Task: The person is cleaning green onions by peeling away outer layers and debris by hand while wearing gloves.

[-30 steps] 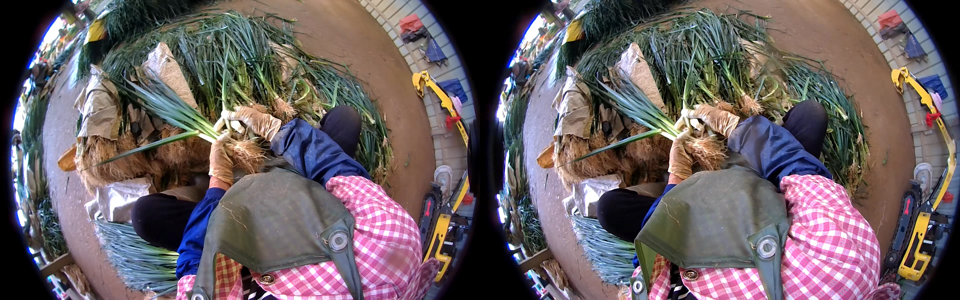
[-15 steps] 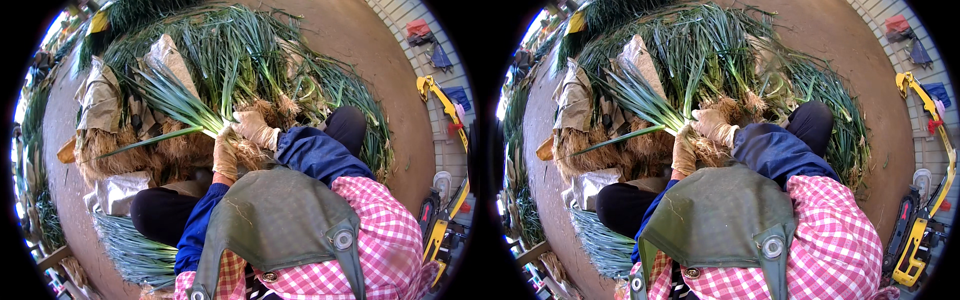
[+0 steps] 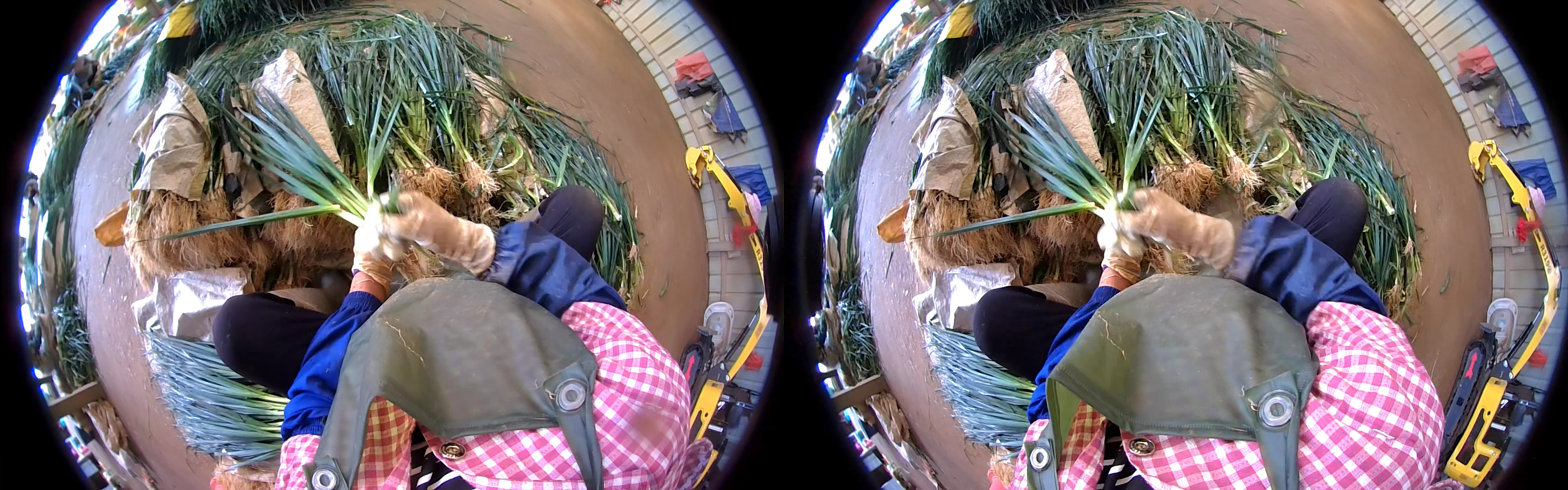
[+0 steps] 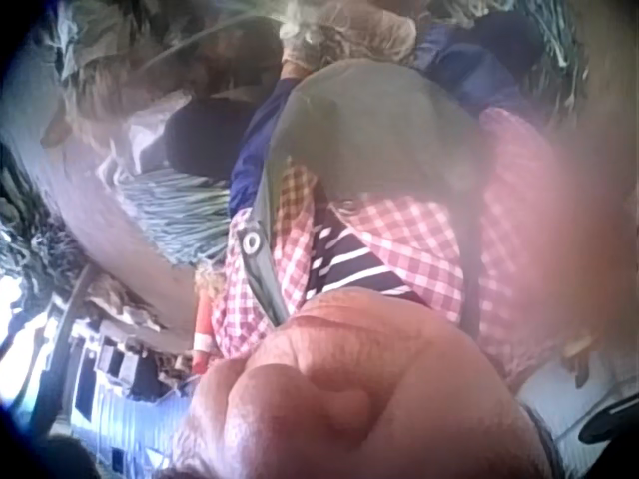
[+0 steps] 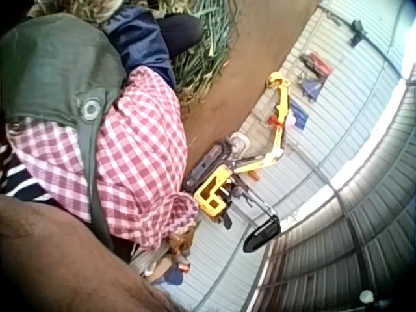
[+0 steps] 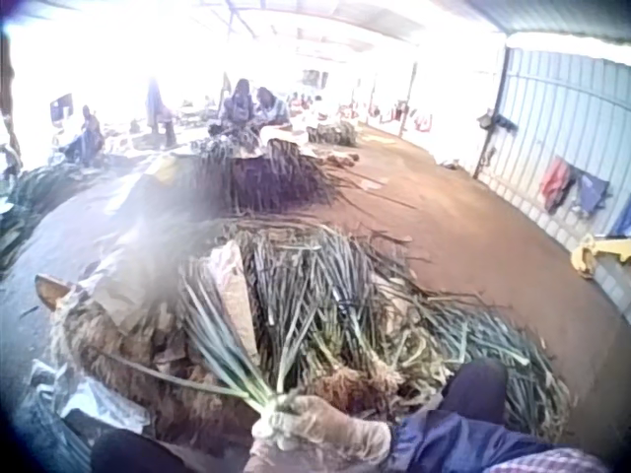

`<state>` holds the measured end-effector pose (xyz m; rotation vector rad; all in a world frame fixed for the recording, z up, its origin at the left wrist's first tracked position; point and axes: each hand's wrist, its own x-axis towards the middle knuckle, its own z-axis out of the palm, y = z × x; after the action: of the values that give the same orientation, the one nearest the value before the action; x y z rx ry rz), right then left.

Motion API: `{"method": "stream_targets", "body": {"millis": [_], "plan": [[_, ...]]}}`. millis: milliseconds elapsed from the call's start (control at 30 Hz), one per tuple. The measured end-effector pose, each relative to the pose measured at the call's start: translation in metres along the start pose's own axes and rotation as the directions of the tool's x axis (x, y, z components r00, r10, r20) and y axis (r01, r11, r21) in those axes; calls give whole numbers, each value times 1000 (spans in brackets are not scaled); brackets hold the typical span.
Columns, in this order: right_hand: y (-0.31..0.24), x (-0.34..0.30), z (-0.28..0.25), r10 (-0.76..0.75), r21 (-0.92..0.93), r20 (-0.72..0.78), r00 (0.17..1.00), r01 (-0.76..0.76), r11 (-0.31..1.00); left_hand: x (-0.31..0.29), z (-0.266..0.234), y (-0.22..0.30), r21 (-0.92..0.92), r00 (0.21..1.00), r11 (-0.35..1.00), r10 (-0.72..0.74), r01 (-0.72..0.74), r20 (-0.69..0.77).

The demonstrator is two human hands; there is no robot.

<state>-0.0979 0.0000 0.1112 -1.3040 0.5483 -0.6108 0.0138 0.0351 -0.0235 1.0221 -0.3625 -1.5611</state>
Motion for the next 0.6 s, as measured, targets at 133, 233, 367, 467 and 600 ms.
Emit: {"method": "stream_targets", "body": {"millis": [133, 233, 367, 467, 600], "plan": [[-1, 67, 7, -146, -971, 31, 989, 65, 232, 17, -16, -22, -57, 990, 996, -76, 70, -121], [24, 87, 16, -276, -992, 114, 954, 126, 28, 22, -32, -48, 943, 935, -229, 203, -244, 291], [64, 129, 45, -291, -978, 139, 947, 86, -190, 57, -121, -98, 879, 976, 455, 213, -140, 45], [61, 130, 27, -101, -973, 68, 993, 88, 212, 81, -139, -118, 816, 974, 545, 209, -193, 91], [48, 113, -11, 244, 134, -180, 953, -222, 966, 63, -63, -81, 559, 998, 829, 34, 2, -54]]}}
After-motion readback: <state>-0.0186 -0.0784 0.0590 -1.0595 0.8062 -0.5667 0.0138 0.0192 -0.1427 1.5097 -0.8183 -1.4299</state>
